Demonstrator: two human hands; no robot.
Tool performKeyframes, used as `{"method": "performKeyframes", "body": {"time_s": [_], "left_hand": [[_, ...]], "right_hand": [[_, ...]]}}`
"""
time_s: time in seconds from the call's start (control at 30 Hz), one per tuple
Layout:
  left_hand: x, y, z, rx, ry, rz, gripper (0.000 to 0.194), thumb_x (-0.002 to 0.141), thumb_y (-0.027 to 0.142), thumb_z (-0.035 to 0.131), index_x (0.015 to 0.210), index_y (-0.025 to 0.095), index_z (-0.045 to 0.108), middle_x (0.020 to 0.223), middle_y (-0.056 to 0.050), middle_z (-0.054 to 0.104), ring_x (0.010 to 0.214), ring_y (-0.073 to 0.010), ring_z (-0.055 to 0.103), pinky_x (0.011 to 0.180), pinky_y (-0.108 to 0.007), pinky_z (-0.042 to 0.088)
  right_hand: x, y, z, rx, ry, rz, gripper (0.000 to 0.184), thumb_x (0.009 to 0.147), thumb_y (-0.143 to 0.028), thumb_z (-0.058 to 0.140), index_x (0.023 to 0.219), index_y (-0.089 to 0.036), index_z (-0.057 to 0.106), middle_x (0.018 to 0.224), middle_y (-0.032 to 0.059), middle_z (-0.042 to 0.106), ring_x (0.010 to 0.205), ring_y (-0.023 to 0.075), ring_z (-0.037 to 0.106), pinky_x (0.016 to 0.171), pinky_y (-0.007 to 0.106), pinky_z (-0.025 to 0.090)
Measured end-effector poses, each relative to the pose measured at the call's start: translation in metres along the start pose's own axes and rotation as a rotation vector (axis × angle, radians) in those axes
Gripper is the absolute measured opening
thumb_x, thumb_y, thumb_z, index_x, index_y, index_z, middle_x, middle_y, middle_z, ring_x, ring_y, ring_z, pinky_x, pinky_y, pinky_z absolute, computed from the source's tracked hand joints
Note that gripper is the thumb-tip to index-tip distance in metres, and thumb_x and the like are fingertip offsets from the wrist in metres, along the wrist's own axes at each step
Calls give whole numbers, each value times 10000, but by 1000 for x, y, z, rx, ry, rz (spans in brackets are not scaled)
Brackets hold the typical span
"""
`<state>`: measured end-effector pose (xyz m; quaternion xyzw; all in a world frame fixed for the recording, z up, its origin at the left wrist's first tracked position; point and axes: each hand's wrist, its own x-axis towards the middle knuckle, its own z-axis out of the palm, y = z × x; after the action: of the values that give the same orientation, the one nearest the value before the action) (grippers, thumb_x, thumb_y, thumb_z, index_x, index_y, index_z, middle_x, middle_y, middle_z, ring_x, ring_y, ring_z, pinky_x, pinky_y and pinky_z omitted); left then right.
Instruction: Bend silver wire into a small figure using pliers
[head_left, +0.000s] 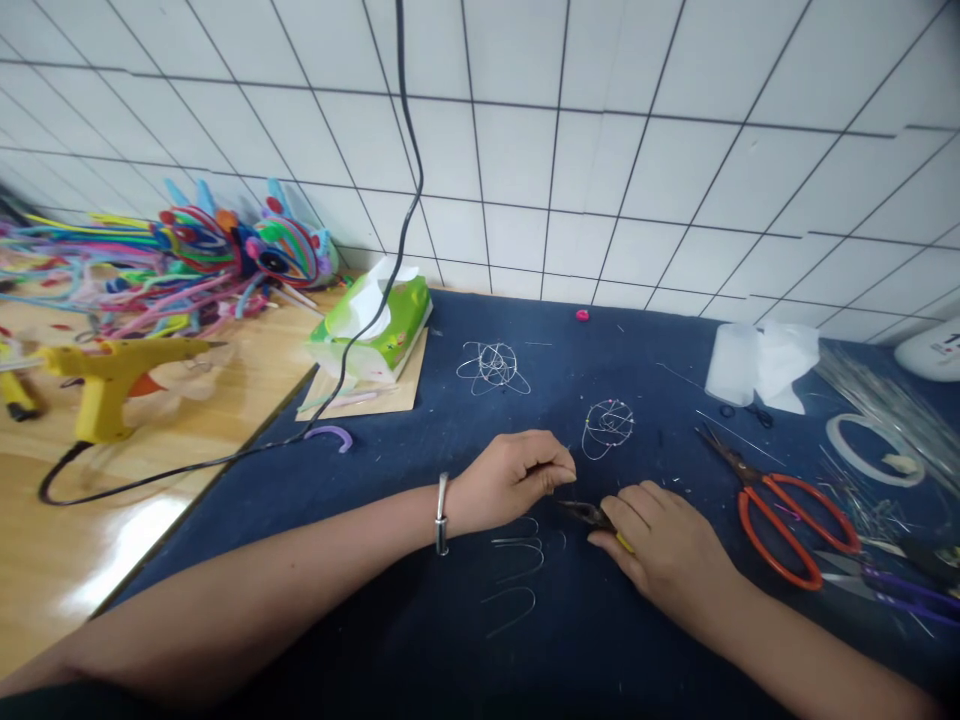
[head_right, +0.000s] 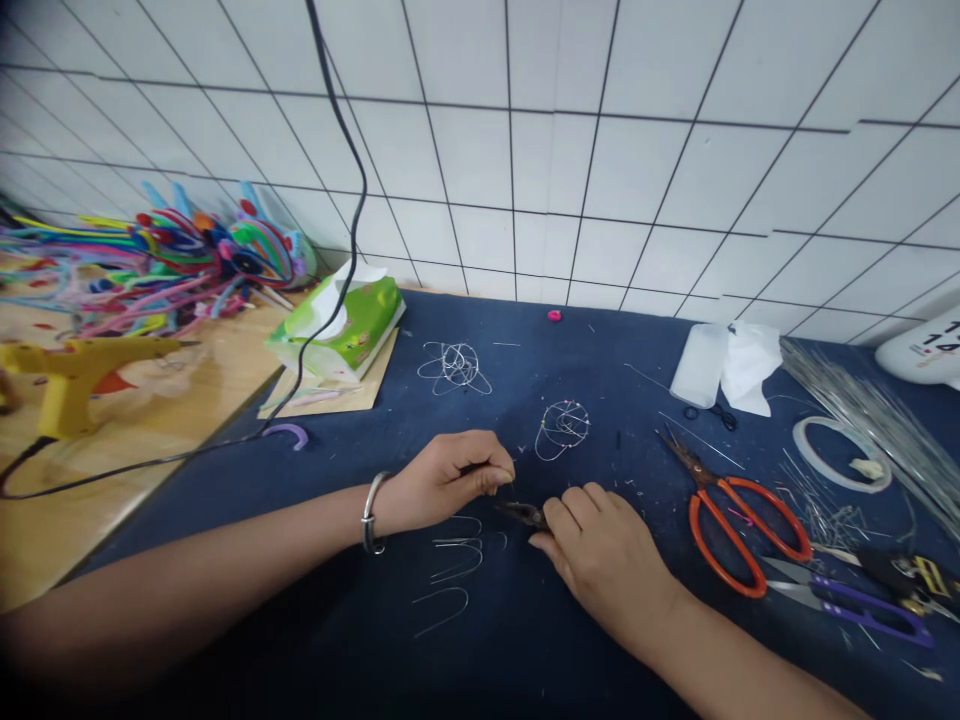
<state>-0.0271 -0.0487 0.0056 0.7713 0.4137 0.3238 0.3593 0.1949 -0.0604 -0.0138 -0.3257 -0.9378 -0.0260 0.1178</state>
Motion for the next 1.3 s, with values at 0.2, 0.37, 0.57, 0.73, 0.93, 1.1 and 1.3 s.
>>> {"method": "performKeyframes", "body": {"time_s": [0.2,0.37,0.57,0.73,0.93,1.1,1.3], "left_hand": [[4,-12,-7,-65,8,-117,158,844,231,454,798,141,576,752,-7,556,579,-66,526,583,-186,433],[7,-20,-28,83,-144,-201,161,825,212,454,794,156,603,680,4,579,561,-76,531,559,-186,404],[5,-22,-46,357,-319,-147,162,798,221,493,900,194,616,727,0,624,633,-110,546,597,-212,388],[0,-12,-47,631,-309,-76,143,807,230,494,906,186,587,900,-38,583,781,-164,548,647,-258,402],[-7,9,-36,617,-410,112,101,822,182,485,820,176,586,834,-29,557,833,-168,512,758,-291,400],[-13,18,-19,538,-463,150,108,826,231,507,788,168,586,776,-27,560,796,-166,516,754,-294,404],[-16,17,0,559,-423,137,112,819,243,511,796,158,581,791,-39,559,784,-174,521,728,-294,419]], "right_hand": [[1,2,-1,37,-41,45,229,814,-348,485,927,-156,538,816,64,527,781,183,477,667,322,380],[-3,7,-13,73,-145,84,190,812,-349,482,881,-178,530,797,45,519,743,168,480,651,317,383],[-7,9,-25,121,-294,90,176,815,-374,466,809,-204,511,763,22,501,714,156,474,655,318,389],[-5,8,-23,135,-382,126,161,816,-358,453,834,-204,496,799,30,497,732,165,471,645,322,393],[-4,9,-20,147,-392,146,149,812,-348,454,836,-203,478,812,33,490,747,172,463,654,331,395],[-4,8,-21,159,-382,155,129,804,-330,467,822,-203,469,808,29,484,740,169,456,651,331,392],[-4,9,-21,188,-366,162,119,801,-326,475,821,-209,466,802,22,484,744,170,458,656,335,390]]}}
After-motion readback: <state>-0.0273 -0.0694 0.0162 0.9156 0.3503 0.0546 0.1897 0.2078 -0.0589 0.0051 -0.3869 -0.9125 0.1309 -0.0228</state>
